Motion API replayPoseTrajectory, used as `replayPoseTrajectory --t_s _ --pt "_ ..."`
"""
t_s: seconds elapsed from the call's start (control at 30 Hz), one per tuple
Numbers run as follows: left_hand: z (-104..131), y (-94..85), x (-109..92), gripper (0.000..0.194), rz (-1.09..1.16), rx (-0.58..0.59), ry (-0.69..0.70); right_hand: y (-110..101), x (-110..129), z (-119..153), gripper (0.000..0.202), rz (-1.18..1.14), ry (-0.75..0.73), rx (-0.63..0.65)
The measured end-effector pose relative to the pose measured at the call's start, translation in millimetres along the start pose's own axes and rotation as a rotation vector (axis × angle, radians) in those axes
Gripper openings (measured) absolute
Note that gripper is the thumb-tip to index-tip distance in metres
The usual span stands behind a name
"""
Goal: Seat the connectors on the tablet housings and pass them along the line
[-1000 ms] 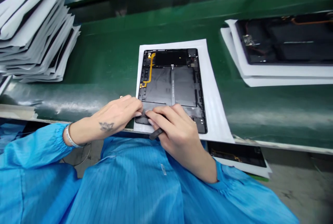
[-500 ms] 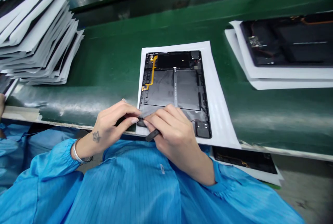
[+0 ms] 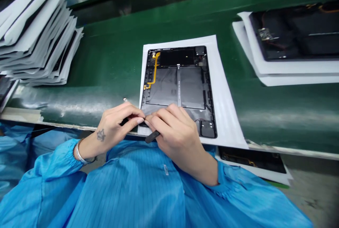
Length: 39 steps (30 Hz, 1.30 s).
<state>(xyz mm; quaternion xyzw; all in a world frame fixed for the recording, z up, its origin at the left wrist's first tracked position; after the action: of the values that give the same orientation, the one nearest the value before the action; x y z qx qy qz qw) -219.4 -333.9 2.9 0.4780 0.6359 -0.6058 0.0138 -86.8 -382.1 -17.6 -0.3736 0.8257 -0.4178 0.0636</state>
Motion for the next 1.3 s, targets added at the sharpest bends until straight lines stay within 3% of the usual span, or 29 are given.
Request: replayPoseTrajectory --t_s 0.13,0.33,0.57,0.73,0.83,1.07,1.13,1.2,1.3 --pt "2.2 1.4 0.8 0.007 -0.15 0.015 0.111 -2.4 -2.5 5.8 0.024 -0.053 0.004 0.026" --pt "9.8 10.0 7.4 0.013 -0.367 0.071 0.219 -1.5 2.2 6.9 0.032 0.021 -0.111 0.116" --pt "12.1 7.9 4.3 0.014 -0.425 0.137 0.27 3.4 5.6 5.4 0.031 0.062 -0.155 0.174" --pt "20.3 -0.6 8.3 0.022 -0.335 0.015 0.234 3.2 5.5 5.5 0.031 0.07 -0.169 0.168" --pt "28.1 1.6 10.6 0.031 -0.307 0.031 0.234 2.6 7.1 4.6 0.032 0.08 -0.203 0.156" --pt "28.6 1.7 -4.4 0.028 -0.438 0.04 0.392 2.4 5.1 4.8 0.023 -0.024 -0.18 0.114" --pt "28.6 4.7 -9.0 0.026 -0.547 0.048 0.454 -5.8 0.8 3.5 0.032 -0.137 -0.125 0.045" --pt "28.3 8.4 -9.2 0.024 -0.629 0.062 0.479 -14.8 -5.3 2.5 0.056 -0.254 -0.049 0.004" --pt "24.2 5.8 -0.9 0.021 -0.501 0.052 0.38 -22.1 -10.9 3.7 0.074 -0.288 0.035 0.08"
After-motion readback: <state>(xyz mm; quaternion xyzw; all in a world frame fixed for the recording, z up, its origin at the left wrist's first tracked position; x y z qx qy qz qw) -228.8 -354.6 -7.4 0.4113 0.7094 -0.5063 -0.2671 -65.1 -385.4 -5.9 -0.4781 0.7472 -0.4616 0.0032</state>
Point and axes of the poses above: each hand's wrist, its own z-axis away from the middle knuckle, its own y-axis out of the palm, x = y × z, the point moved 6 cm from there along -z, towards the middle knuckle, and after that the axes turned 12 degrees about -y, right-handed, at the moved point
